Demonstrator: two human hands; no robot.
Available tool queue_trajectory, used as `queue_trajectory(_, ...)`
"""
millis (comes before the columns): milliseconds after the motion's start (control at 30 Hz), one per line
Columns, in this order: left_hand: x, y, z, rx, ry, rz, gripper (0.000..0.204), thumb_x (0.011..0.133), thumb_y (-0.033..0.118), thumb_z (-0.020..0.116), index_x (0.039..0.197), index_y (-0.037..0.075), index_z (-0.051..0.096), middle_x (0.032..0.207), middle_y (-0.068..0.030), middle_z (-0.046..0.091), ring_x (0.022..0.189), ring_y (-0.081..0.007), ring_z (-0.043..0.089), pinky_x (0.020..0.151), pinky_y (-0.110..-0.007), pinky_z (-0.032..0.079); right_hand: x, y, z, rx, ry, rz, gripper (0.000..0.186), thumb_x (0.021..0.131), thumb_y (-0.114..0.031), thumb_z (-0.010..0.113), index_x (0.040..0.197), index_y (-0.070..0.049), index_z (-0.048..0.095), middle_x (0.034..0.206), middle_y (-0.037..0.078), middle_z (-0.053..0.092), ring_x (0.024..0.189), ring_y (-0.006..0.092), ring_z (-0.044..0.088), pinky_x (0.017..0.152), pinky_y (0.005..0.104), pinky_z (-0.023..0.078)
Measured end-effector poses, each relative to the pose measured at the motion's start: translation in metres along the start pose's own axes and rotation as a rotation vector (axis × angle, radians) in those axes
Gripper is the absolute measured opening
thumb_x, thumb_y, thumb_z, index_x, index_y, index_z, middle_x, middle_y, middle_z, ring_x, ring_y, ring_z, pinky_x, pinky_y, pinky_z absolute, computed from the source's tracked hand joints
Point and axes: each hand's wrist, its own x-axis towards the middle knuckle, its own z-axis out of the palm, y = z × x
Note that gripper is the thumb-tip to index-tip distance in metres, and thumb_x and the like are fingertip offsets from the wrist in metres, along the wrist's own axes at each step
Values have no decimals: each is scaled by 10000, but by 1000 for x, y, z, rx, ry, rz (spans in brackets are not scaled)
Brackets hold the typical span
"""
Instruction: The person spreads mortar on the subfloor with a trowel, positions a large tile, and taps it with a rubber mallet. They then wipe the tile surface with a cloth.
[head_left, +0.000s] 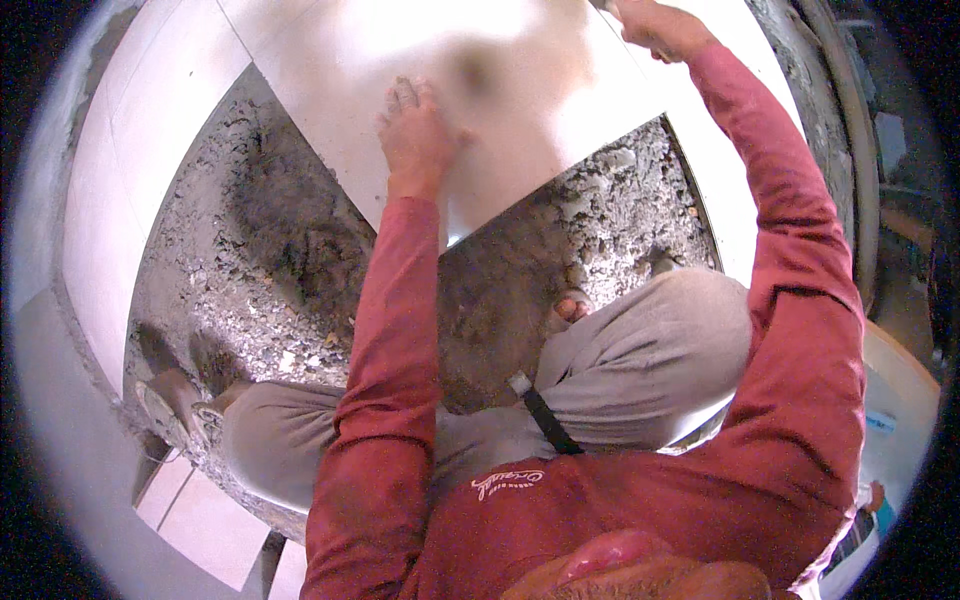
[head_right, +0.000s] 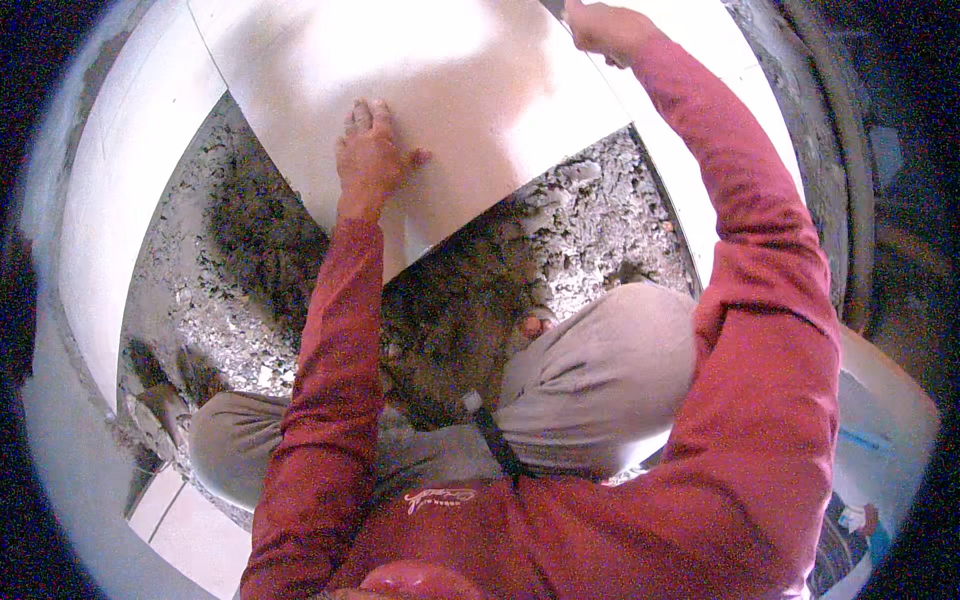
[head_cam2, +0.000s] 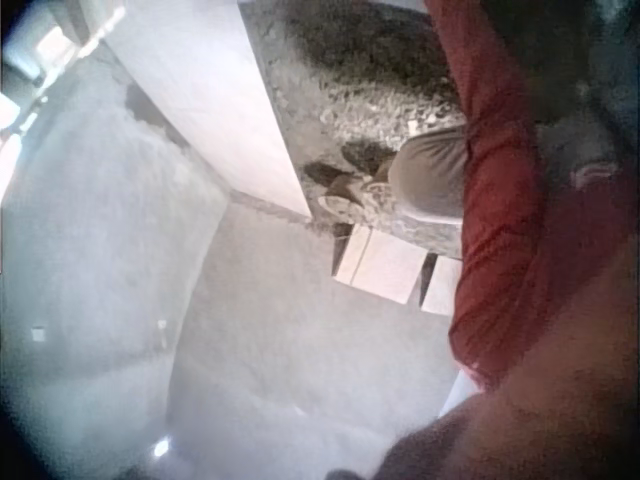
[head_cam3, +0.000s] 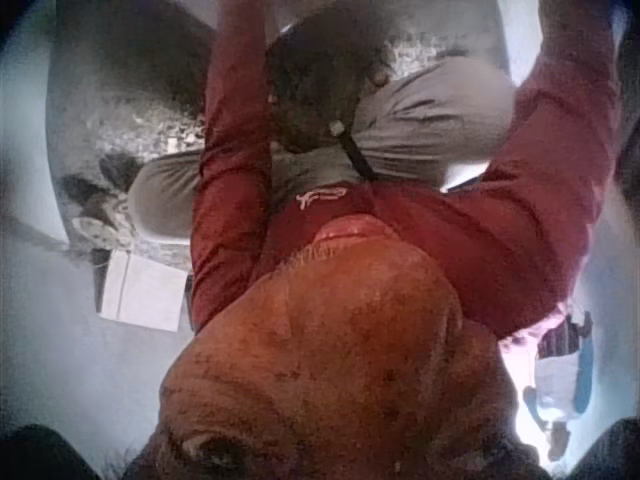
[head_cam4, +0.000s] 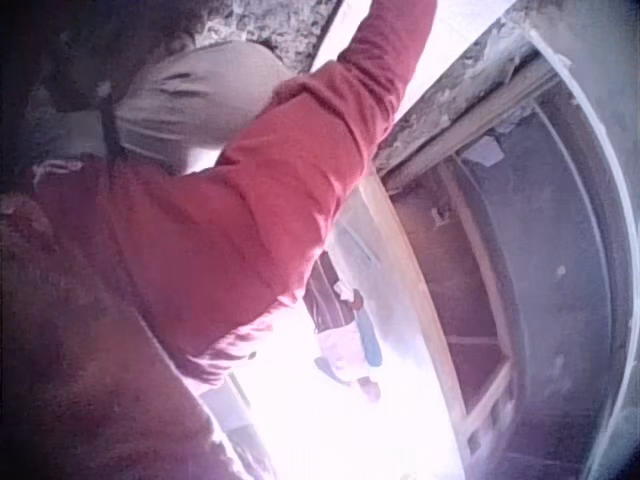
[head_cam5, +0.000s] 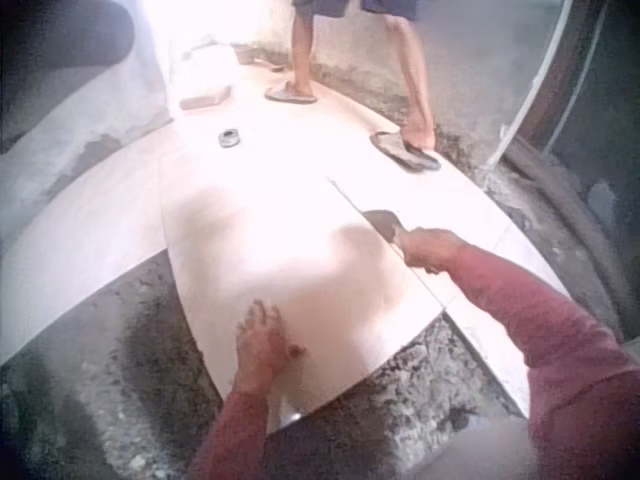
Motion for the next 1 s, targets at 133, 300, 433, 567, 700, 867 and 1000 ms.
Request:
queue_trajectory(133, 0, -2, 5, 4, 5, 5, 1107, 728, 624, 824, 1551, 35, 376, 1623, -236, 334, 1497, -413, 331, 1164, -548, 368, -82, 45, 40, -36, -50, -8, 486, 939, -31, 440, 1417, -41, 356, 693, 192, 642, 433, 248, 588, 380, 388, 481)
queue_trajectory(300, 1, -7, 13, -33, 51, 37, 1070, 743, 608, 812, 1539, 28, 395, 1629, -218, 333, 1510, -379, 307, 1175, -571, 310, -184, 92, 80, -45, -117, 79, 513, 936, -47, 509, 1427, -43, 359, 753, 216, 675, 476, 281, 641, 417, 418, 520)
queue_trajectory(433, 3, -8, 10, -28, 2, 25, 1089, 742, 629, 802, 1548, 29, 381, 1636, -212, 321, 1517, -383, 288, 1186, -576, 281, -250, 92, 108, -198, -80, 123, 539, 929, -153, 571, 1426, -62, 382, 858, 262, 701, 749, 428, 716, 677, 543, 570)
queue_trajectory(567, 2, -7, 9, -54, -7, 15, 1105, 746, 643, 795, 1558, 33, 362, 1643, -206, 308, 1525, -383, 271, 1189, -603, 257, -343, 109, 121, -95, -151, 306, 464, 935, -195, 635, 1343, -56, 462, 952, 239, 718, 877, 435, 711, 786, 518, 586)
queue_trajectory(700, 2, -6, 13, -30, -8, 25, 1099, 764, 650, 779, 1570, 44, 343, 1649, -194, 302, 1529, -390, 258, 1191, -625, 245, -404, 140, 130, -192, 243, -56, 330, 946, -211, 628, 1218, -50, 531, 825, 163, 678, 650, 371, 649, 690, 454, 594)
queue_trajectory(867, 13, -4, 12, 29, -80, 19, 1093, 795, 646, 756, 1580, 25, 318, 1670, -192, 256, 1533, -401, 245, 1203, -617, 235, -452, 152, 127, 436, 284, 581, 260, 972, -296, 629, 1088, -71, 570, 725, 76, 582, 508, 204, 567, 469, 348, 504)
queue_trajectory(1000, 15, 0, 12, 71, -101, 23, 1104, 790, 648, 757, 1568, -7, 327, 1667, -198, 260, 1528, -417, 248, 1208, -598, 247, -506, 167, 101, 680, 102, 935, 266, 980, -327, 625, 1106, -102, 562, 705, 53, 541, 489, 138, 540, 407, 304, 449)
